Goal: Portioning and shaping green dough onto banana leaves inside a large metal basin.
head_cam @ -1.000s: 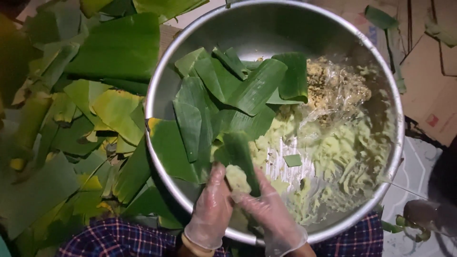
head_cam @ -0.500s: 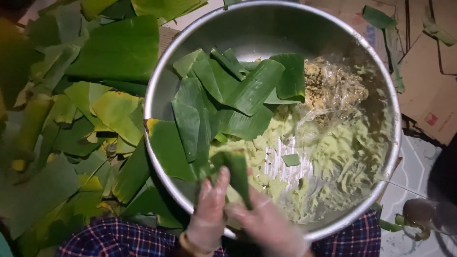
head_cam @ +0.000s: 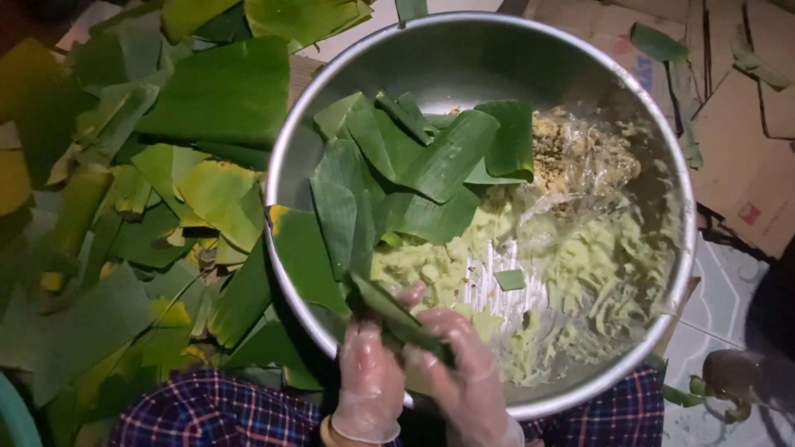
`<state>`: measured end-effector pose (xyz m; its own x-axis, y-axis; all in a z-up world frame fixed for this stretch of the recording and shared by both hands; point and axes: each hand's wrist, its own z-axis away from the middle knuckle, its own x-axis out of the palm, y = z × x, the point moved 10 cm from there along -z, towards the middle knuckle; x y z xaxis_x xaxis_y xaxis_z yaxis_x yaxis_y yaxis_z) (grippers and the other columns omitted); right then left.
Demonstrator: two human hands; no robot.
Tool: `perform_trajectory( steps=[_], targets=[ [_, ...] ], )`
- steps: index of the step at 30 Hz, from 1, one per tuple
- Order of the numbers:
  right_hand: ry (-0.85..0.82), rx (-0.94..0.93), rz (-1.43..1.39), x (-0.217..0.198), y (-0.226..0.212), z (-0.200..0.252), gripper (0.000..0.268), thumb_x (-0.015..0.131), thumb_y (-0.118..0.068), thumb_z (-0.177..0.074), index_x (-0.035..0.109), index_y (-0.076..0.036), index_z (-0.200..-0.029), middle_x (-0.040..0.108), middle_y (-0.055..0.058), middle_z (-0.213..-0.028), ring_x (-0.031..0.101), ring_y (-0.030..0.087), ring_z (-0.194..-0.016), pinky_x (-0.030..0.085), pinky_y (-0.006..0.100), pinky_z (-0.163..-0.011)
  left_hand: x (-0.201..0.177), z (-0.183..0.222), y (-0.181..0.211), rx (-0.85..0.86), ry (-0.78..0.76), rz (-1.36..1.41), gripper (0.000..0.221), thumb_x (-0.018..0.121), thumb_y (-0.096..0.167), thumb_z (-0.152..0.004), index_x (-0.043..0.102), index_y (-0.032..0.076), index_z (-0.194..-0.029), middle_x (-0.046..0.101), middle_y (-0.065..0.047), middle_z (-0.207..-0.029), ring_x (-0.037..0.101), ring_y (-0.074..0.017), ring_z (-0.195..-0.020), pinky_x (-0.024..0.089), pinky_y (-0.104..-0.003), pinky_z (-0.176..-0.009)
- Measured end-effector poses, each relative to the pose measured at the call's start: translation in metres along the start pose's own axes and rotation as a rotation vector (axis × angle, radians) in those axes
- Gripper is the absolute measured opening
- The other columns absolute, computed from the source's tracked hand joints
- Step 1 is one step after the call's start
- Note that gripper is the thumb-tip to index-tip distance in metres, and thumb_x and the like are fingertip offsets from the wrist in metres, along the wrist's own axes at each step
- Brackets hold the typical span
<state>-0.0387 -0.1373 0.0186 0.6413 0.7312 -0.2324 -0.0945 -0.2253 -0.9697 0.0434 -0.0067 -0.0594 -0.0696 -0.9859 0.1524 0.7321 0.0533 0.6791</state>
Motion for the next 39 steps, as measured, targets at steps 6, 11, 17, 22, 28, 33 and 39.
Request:
perform_trajectory(
  steps=[6,11,17,22,28,33,39],
  targets=[
    [-0.219,0.618,-0.538,0.021,0.035,0.016,0.025,0.072,-0.003,-0.082,0.059,-0.004,-0.103,0.075,0.015,-0.092,0.071,0.023,-0.078,0.06,0.038,-0.072,0.035,0.023,0.028,0.109,-0.483,0.092,0.047,0.036,0.033,-0.102,0.062,0.005,-0.13,0.072,-0.018,-0.123,0.068,-0.0297,-0.106,0.057,-0.056,-0.098],
    [-0.426,0.507,0.202,0.034,0.047,0.021,0.083,0.047,-0.069,-0.083,0.039,-0.026,-0.153,0.043,0.011,-0.158,0.042,0.038,-0.143,0.038,0.061,-0.111,0.006,-0.001,0.002,0.079,-0.161,0.056,0.048,0.061,0.022,-0.089,0.064,0.002,-0.133,0.073,-0.016,-0.127,0.069,-0.0298,-0.116,0.051,-0.042,-0.106],
    [-0.34,0.156,-0.034,0.046,-0.026,-0.002,0.075,0.021,-0.062,-0.097,0.055,-0.013,-0.143,0.071,0.01,-0.091,0.063,0.02,-0.072,0.054,0.035,-0.066,0.028,0.017,0.022,0.269,-0.506,0.166,0.032,0.053,0.026,-0.1,0.071,0.0,-0.099,0.075,-0.02,-0.108,0.065,-0.0347,-0.12,0.043,-0.055,-0.112],
    [-0.595,0.415,-0.027,0.043,-0.009,0.007,0.065,0.043,-0.051,-0.094,0.041,-0.018,-0.149,0.059,0.014,-0.139,0.062,0.03,-0.121,0.052,0.044,-0.1,0.038,0.021,0.025,0.073,-0.554,0.156,0.044,0.072,0.036,-0.085,0.071,0.003,-0.115,0.077,-0.018,-0.115,0.068,-0.0324,-0.111,0.048,-0.055,-0.106],
    [-0.151,-0.018,0.439,0.05,0.01,0.016,0.041,0.034,-0.036,-0.099,0.051,-0.005,-0.12,0.063,0.007,-0.067,0.06,0.025,-0.051,0.051,0.038,-0.045,0.016,0.009,0.006,0.04,-0.236,0.239,0.053,0.036,0.041,-0.109,0.052,0.003,-0.076,0.073,-0.02,-0.102,0.05,-0.0284,-0.075,0.045,-0.036,-0.055],
    [-0.581,0.515,-0.256,0.044,0.024,0.015,0.07,0.038,-0.062,-0.091,0.07,-0.006,-0.118,0.073,0.013,-0.13,0.068,0.024,-0.117,0.052,0.038,-0.105,0.052,0.026,0.019,0.052,-0.773,0.298,0.056,0.077,0.026,-0.086,0.06,0.005,-0.135,0.074,-0.011,-0.121,0.067,-0.0249,-0.117,0.046,-0.045,-0.112],
    [-0.437,0.391,0.419,0.041,0.033,0.024,0.052,0.054,-0.051,-0.089,0.054,-0.022,-0.133,0.077,0.006,-0.087,0.073,0.02,-0.064,0.062,0.034,-0.06,0.035,0.024,0.026,0.168,-0.421,0.185,0.042,0.068,0.044,-0.087,0.056,0.01,-0.066,0.077,-0.016,-0.108,0.069,-0.0344,-0.118,0.044,-0.055,-0.111]
  ],
)
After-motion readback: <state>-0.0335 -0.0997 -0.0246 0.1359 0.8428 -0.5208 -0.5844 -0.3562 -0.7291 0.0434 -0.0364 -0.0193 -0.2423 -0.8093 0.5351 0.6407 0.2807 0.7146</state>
